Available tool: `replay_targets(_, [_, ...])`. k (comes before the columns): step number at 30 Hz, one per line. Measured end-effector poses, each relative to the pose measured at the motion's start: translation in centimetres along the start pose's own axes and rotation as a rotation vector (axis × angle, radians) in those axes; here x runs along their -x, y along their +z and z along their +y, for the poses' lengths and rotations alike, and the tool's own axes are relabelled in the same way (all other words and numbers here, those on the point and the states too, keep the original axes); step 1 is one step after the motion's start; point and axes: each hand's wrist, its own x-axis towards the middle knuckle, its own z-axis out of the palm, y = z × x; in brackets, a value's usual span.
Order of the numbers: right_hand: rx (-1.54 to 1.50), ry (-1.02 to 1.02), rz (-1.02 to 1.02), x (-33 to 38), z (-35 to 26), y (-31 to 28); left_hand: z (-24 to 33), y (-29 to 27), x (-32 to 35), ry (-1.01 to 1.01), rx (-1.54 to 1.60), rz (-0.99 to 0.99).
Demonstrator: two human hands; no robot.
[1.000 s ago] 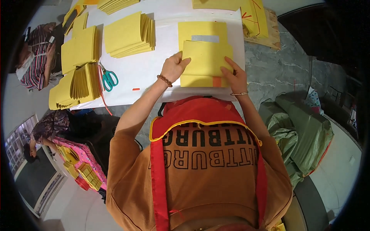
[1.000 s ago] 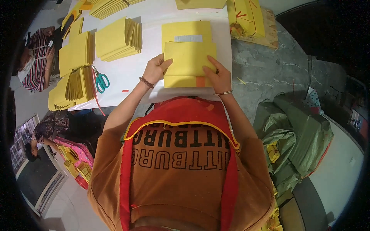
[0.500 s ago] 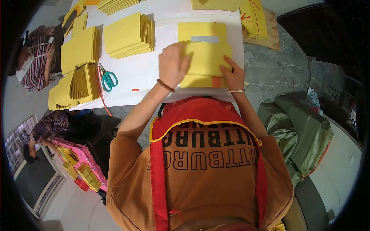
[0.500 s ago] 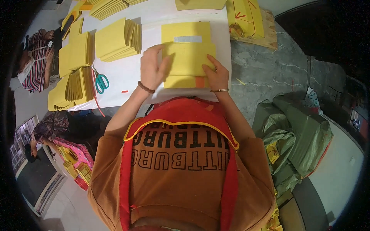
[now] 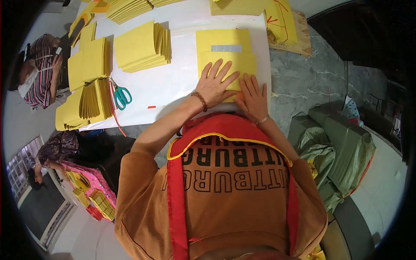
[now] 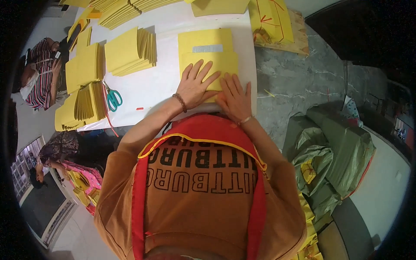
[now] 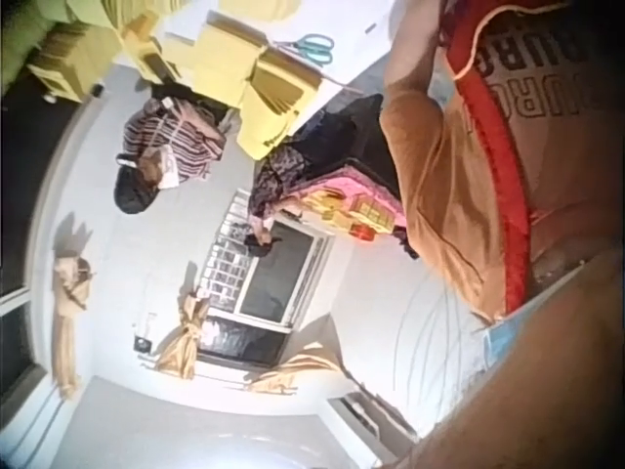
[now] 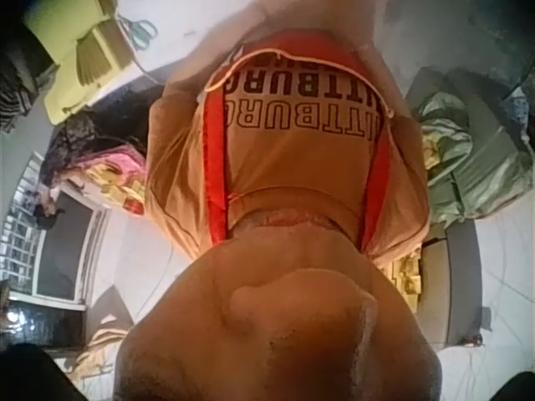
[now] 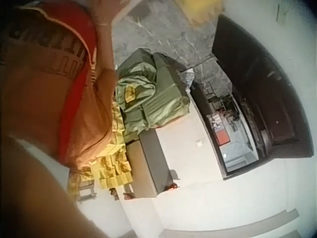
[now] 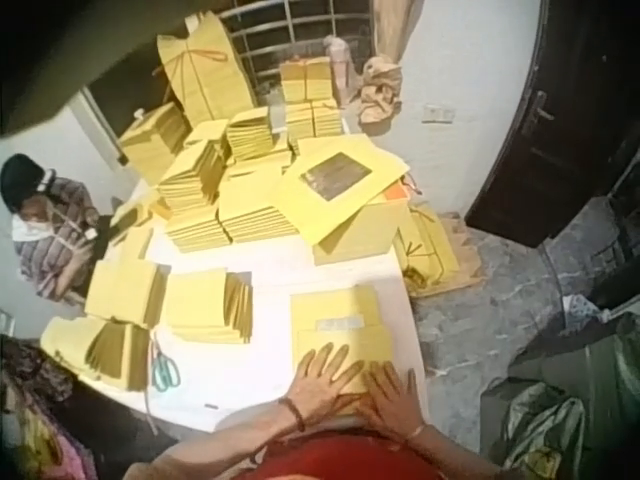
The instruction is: Folding yellow paper envelopes and organizing them on a table.
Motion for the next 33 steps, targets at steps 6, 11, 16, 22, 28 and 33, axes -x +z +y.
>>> replay_targets(6, [-0.144,0.037,-0.074,-0.1,-0.2,0.8,-0.8,0.5,-0.3,0.1,-0.12,0.061])
replay_targets(11, [-0.955,0.275,-0.067,-1.7,3.9,-1.0,0.6,1.3,-0.9,0.145,-0.353,0.017])
replay_targets(16, [-1.259,0.579,0.443,-3.8,2.6,-3.4,-0.7,-2.6,-1.3,0.03,-0.089,-0.01])
replay_targets(22, [-1.218,0.495,0.346,-4.8,0.3,-1.4,-10.6,-14.7,3.3,-0.13,-0.415,0.651])
replay_targets(28, [-1.309,0.328,0.269,-8.3,-3.5,-1.7,-21.3,-7.8,9.0,-0.354,-0.404,0.174])
replay_targets(33, [-1.233,0.273,0.065,-12.3,-5.4,0.8,-20.0,-7.6,9.2,-0.353,-0.338,0.086])
